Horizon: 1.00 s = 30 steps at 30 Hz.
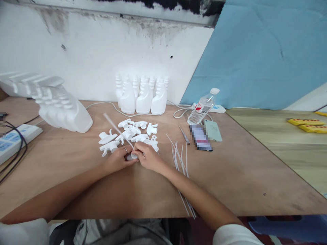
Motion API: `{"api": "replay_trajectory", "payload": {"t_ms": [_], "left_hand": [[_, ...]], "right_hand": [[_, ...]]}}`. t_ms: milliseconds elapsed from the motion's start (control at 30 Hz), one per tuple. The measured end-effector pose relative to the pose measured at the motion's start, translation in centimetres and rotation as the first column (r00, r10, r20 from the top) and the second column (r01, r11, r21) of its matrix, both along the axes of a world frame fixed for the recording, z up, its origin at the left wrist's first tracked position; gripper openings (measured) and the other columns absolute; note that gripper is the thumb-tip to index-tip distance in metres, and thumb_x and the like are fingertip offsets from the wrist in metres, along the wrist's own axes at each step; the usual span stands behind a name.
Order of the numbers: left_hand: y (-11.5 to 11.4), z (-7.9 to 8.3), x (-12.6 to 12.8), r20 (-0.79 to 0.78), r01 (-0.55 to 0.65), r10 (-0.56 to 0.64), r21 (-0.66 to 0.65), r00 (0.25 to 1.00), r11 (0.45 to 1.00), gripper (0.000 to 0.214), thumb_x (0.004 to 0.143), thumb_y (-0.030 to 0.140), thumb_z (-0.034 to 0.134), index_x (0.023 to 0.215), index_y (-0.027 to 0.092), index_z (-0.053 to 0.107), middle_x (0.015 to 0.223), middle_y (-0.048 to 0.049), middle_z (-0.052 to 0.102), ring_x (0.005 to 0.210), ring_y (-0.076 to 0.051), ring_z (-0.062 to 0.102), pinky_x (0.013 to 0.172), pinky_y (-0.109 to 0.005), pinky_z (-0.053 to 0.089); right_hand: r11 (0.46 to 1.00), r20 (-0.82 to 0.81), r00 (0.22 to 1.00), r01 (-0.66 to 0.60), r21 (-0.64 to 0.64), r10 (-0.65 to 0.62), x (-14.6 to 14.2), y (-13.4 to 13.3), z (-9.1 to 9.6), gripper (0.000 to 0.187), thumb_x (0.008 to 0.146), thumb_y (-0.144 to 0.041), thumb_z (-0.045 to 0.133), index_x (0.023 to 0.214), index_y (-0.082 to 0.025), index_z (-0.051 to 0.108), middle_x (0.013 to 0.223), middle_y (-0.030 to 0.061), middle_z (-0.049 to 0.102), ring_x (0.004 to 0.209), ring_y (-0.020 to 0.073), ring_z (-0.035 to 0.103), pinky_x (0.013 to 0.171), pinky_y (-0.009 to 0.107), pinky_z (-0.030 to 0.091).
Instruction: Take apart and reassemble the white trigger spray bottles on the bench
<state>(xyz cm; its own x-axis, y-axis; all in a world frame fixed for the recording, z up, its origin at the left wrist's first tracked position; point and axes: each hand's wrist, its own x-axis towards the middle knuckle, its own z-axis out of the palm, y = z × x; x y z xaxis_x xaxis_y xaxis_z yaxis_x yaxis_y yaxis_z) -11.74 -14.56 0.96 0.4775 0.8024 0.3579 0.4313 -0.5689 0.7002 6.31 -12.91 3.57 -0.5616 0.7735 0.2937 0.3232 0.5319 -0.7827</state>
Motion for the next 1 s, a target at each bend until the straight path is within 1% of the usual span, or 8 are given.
{"api": "replay_trajectory", "payload": {"t_ms": [133,267,367,533,667,800,933,1000], "left_hand": [[0.0,0.1,0.0,-0.016,0.005,-0.006,-0.018,1.0,1.0,0.021,0.085,0.037,0.06,0.09,0.017,0.06,0.084,-0.0021,0.06,0.076,-0.015,0.056,0.067,-0.026,0.044],[-0.1,0.0,0.0,-0.013,-0.026,0.026,-0.071,1.0,0.997,0.026,0.083,0.04,0.062,0.093,0.016,0.063,0.077,-0.0006,0.058,0.067,-0.013,0.052,0.06,-0.024,0.041],[-0.3,0.1,0.0,0.08,-0.085,0.102,-0.197,0.992,0.977,0.034,0.079,0.044,0.066,0.099,0.016,0.065,0.072,0.0001,0.059,0.059,-0.011,0.049,0.055,-0.023,0.041],[-0.3,1.4,0.5,0.385,-0.048,0.194,-0.358,0.902,0.933,0.043,0.078,0.045,0.067,0.108,0.015,0.059,0.098,-0.0066,0.064,0.073,-0.015,0.059,0.063,-0.028,0.052],[0.7,3.5,0.8,0.401,-0.007,0.104,-0.237,0.91,0.972,0.038,0.078,0.041,0.067,0.107,0.017,0.061,0.117,-0.0094,0.057,0.1,-0.021,0.058,0.076,-0.031,0.054],[4.2,5.3,-0.2,0.07,0.003,0.006,-0.13,0.998,0.992,0.043,0.072,0.041,0.073,0.109,0.021,0.063,0.125,-0.0086,0.053,0.11,-0.024,0.054,0.084,-0.032,0.052],[10.8,5.8,-2.0,0.086,-0.265,0.272,-0.087,0.958,0.96,0.058,0.077,0.037,0.067,0.129,0.02,0.048,0.13,-0.0109,0.048,0.109,-0.023,0.054,0.085,-0.033,0.051],[14.4,5.4,-2.9,0.177,-0.497,0.508,-0.102,0.843,0.862,0.063,0.076,0.029,0.067,0.133,0.018,0.042,0.132,-0.0128,0.046,0.11,-0.023,0.053,0.088,-0.034,0.048]], "right_hand": [[1.0,-0.02,0.999,0.025,-0.007,-0.025,0.2,-0.1,0.1,0.017,0.088,-0.022,0.052,0.071,-0.019,0.054,0.069,-0.0007,0.056,0.067,0.0142,0.052,0.065,0.026,0.041],[0.999,-0.069,0.997,-0.028,0.039,0.031,1.2,0.0,0.6,0.011,0.088,-0.03,0.057,0.091,-0.022,0.065,0.089,0.0043,0.063,0.088,0.0187,0.059,0.082,0.033,0.045],[0.999,-0.133,0.991,0.027,0.043,-0.021,2.4,0.2,1.2,0.033,0.083,-0.034,0.064,0.115,-0.026,0.059,0.107,0.0069,0.062,0.104,0.022,0.057,0.094,0.038,0.043],[0.967,-0.235,0.966,0.046,-0.25,-0.107,3.5,0.9,1.0,0.048,0.069,-0.036,0.077,0.111,-0.023,0.059,0.109,0.006,0.063,0.104,0.0214,0.059,0.092,0.036,0.046],[0.876,-0.373,0.912,-0.032,-0.481,-0.171,3.4,1.2,0.3,0.034,0.067,-0.034,0.078,0.095,-0.02,0.064,0.093,0.0035,0.069,0.086,0.0185,0.065,0.081,0.032,0.052],[0.849,-0.601,0.733,-0.061,-0.524,-0.318,4.5,2.2,0.7,0.031,0.071,-0.032,0.075,0.097,-0.022,0.062,0.095,0.003,0.071,0.085,0.0187,0.068,0.079,0.034,0.055],[0.842,-0.728,0.569,-0.111,-0.528,-0.382,7.8,4.5,1.4,0.023,0.078,-0.033,0.067,0.096,-0.022,0.057,0.101,0.0033,0.071,0.082,0.0195,0.07,0.068,0.034,0.058],[0.845,-0.76,0.504,-0.102,-0.525,-0.411,9.7,5.8,1.2,0.023,0.079,-0.033,0.066,0.098,-0.023,0.056,0.096,0.0008,0.072,0.075,0.0168,0.07,0.059,0.027,0.058]]}}
